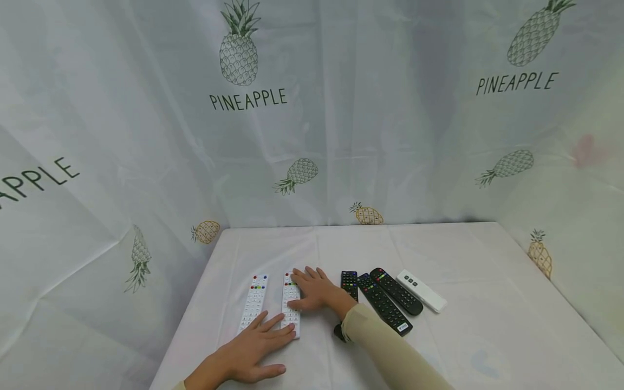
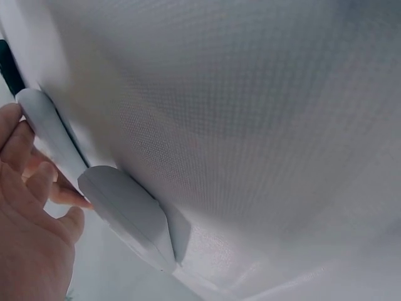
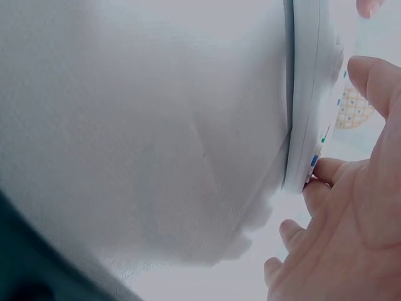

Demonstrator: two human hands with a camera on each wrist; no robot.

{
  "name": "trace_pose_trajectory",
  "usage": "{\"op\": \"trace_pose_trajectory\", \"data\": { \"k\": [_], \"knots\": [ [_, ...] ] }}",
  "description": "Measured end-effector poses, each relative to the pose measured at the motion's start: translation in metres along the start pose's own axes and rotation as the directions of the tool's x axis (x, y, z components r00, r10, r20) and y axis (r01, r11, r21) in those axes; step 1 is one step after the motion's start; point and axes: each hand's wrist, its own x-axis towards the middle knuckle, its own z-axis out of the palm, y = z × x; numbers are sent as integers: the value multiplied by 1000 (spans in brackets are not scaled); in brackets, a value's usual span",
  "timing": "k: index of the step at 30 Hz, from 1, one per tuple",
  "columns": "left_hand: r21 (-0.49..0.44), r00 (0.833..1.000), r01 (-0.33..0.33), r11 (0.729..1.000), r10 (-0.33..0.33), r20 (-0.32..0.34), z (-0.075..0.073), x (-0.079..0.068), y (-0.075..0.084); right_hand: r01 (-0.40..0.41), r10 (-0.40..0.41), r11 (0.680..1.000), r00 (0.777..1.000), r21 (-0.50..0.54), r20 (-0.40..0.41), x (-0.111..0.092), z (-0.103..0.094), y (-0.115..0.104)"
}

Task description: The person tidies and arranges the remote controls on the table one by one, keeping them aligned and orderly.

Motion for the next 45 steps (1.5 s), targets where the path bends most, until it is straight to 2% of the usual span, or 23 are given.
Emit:
{"op": "trace_pose_trajectory", "data": {
  "k": [11, 20, 26, 39, 45],
  "knots": [
    [57, 999, -23, 998, 26, -48, 2, -3, -5, -11, 11, 1000, 1000, 9, 7, 6, 3, -2],
    [17, 999, -10, 1000, 11, -40, 2, -4, -8, -25, 25, 1000, 1000, 7, 10, 8, 5, -3],
    [39, 997, -27, 999, 30, -71, 3, -4, -10, -26, 26, 1000, 1000, 4, 14, 8, 3, -4],
    [8, 999, 3, 1000, -3, -41, 0, -5, -9, -29, 29, 999, 999, 22, 14, 8, 3, -6],
    [30, 998, -11, 1000, 13, -63, -1, -5, -11, -31, 30, 999, 999, 17, 17, 9, 2, -7]
  ]
}}
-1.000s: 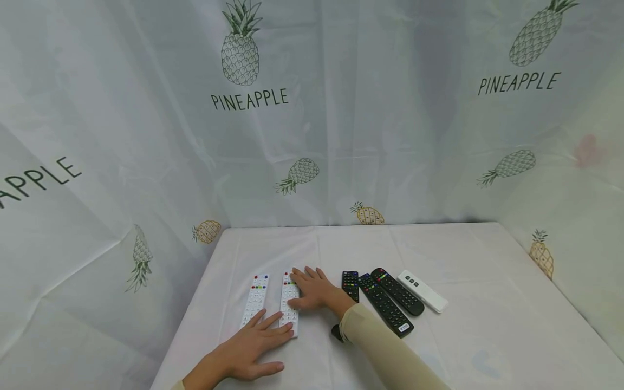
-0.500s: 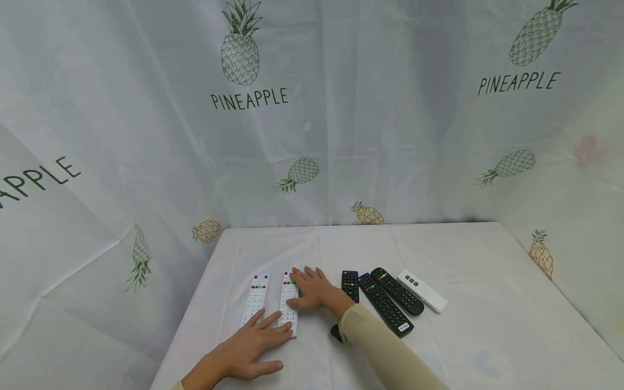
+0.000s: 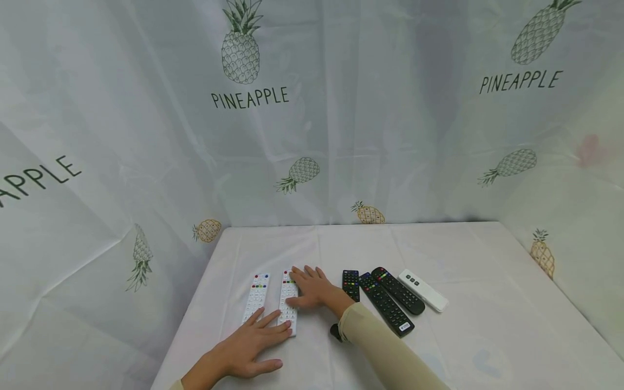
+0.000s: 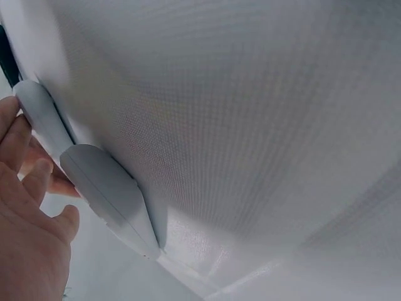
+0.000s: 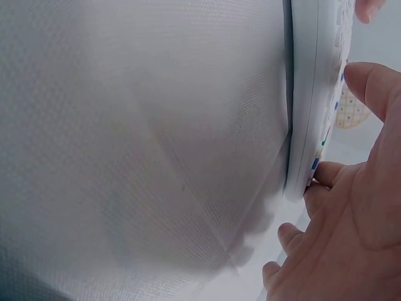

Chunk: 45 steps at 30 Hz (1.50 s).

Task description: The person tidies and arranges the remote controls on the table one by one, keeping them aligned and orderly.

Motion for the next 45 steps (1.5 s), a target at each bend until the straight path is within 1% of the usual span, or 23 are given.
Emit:
{"op": "trace_pose_trajectory", "data": {
  "k": [6, 8, 16, 21, 26, 31, 36, 45],
  "knots": [
    [-21, 1000, 18, 1000, -18, 21, 0, 1, 0, -4, 4, 1000, 1000, 3, 5, 1, 1, 0],
    [-16, 1000, 19, 1000, -19, 23, 1, 1, 0, -6, 6, 1000, 1000, 4, 7, 2, 1, 1],
    [18, 1000, -6, 1000, 6, -1, 3, -1, -5, -10, 10, 1000, 1000, 17, 7, 4, 1, 1],
    [7, 1000, -9, 1000, 9, -6, 2, 0, -7, -11, 10, 999, 1000, 34, 9, 6, 0, 1],
    [-7, 1000, 5, 1000, -5, 8, 1, 1, -9, -17, 15, 998, 1000, 64, 19, 6, -4, 1],
    [-14, 999, 23, 1000, -23, 27, -1, 2, -11, -22, 21, 997, 1000, 68, 21, 9, -4, 1],
    [-28, 999, 27, 999, -26, 29, -1, 2, -12, -26, 24, 996, 1000, 84, 18, 11, -3, 2],
    [-27, 999, 27, 999, -27, 18, -2, 2, -13, -32, 31, 996, 999, 80, 12, 13, -2, 2]
  ]
}}
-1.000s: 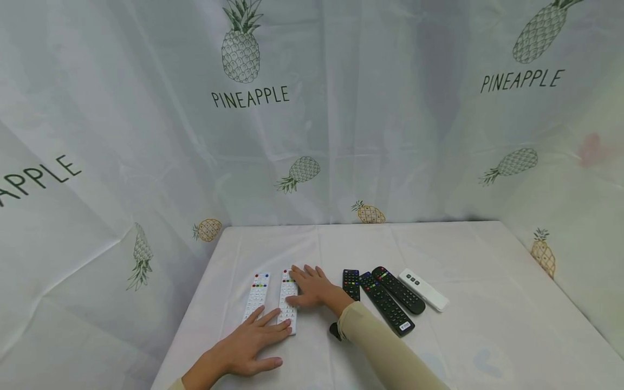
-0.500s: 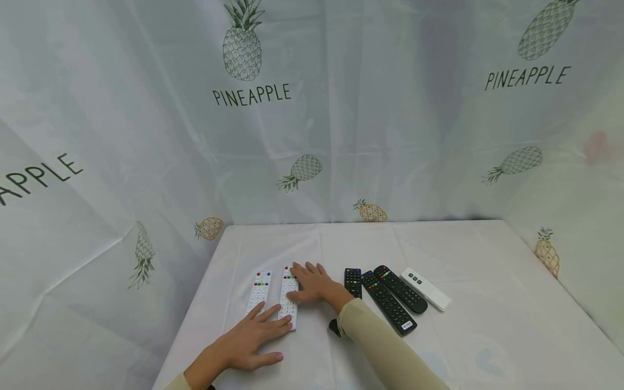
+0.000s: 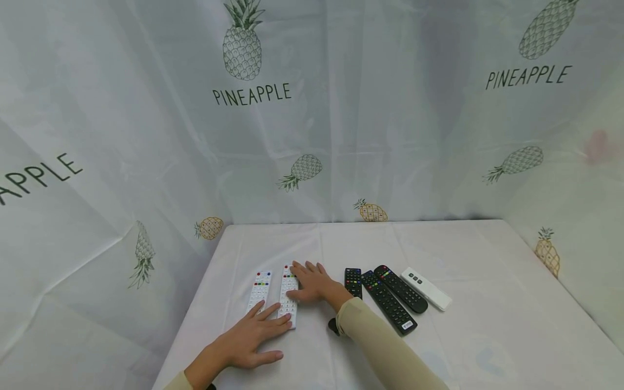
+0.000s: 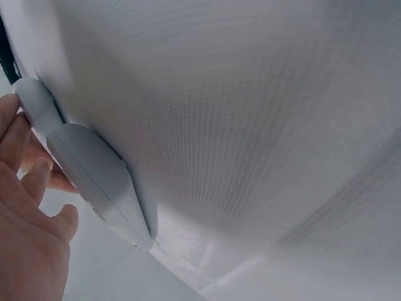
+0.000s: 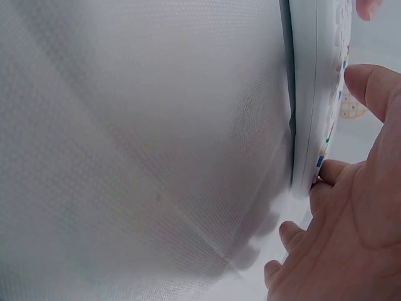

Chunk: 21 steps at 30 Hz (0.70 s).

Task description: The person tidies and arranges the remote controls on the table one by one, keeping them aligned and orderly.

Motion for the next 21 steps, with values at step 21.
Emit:
{"op": "trace_pose_trajectory", "data": {
  "k": [21],
  "knots": [
    [136, 995, -13, 991, 26, -93, 2, -10, 1, 43, -49, 994, 998, -104, -47, 2, -2, -4]
  ]
}}
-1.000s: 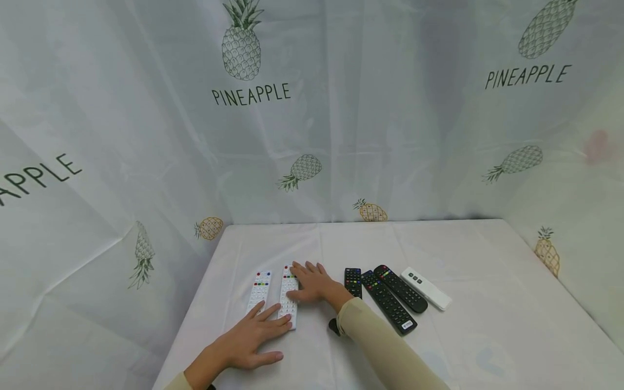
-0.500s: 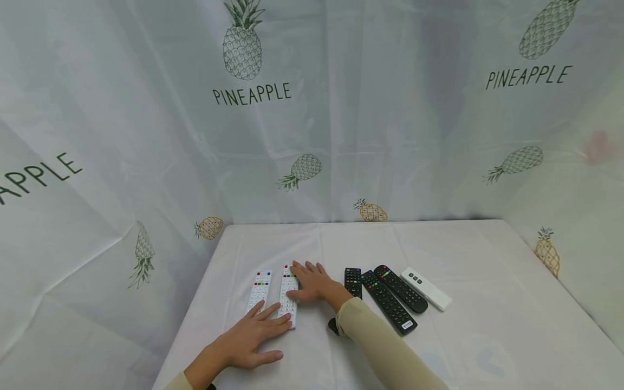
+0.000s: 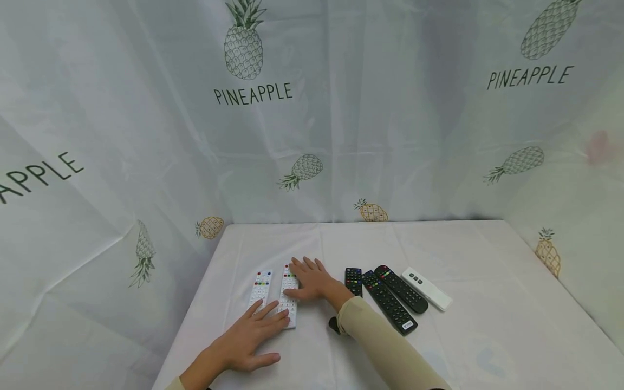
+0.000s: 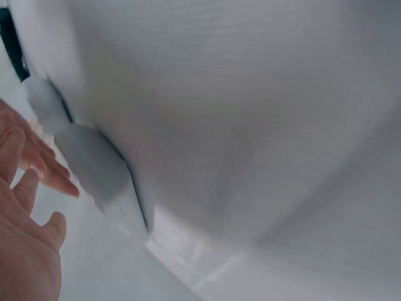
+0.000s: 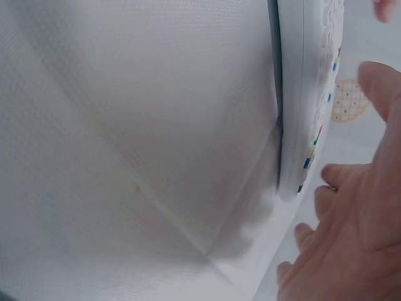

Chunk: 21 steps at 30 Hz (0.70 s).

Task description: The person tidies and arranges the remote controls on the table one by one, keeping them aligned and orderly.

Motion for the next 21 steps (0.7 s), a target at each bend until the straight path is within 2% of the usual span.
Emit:
{"op": "trace_pose_trajectory", "data": {
  "k": [5, 8, 12, 16, 21],
  "knots": [
    [32, 999, 23, 999, -21, -47, -4, -18, -1, 70, -70, 998, 997, 1, -25, 0, -3, -9],
    [50, 998, 34, 998, -32, -57, -7, -33, -1, 105, -105, 994, 994, -7, -18, 3, -3, -19],
    [83, 998, 18, 996, -13, -56, -8, -47, -1, 116, -116, 992, 993, -45, 0, 8, -1, -29],
    [95, 998, -7, 995, 13, -60, -5, -51, -2, 115, -114, 990, 993, -76, 22, 11, 2, -35],
    [99, 999, 7, 995, -2, -47, -2, -52, -4, 140, -135, 985, 990, -106, 50, 15, 5, -46]
  ]
}}
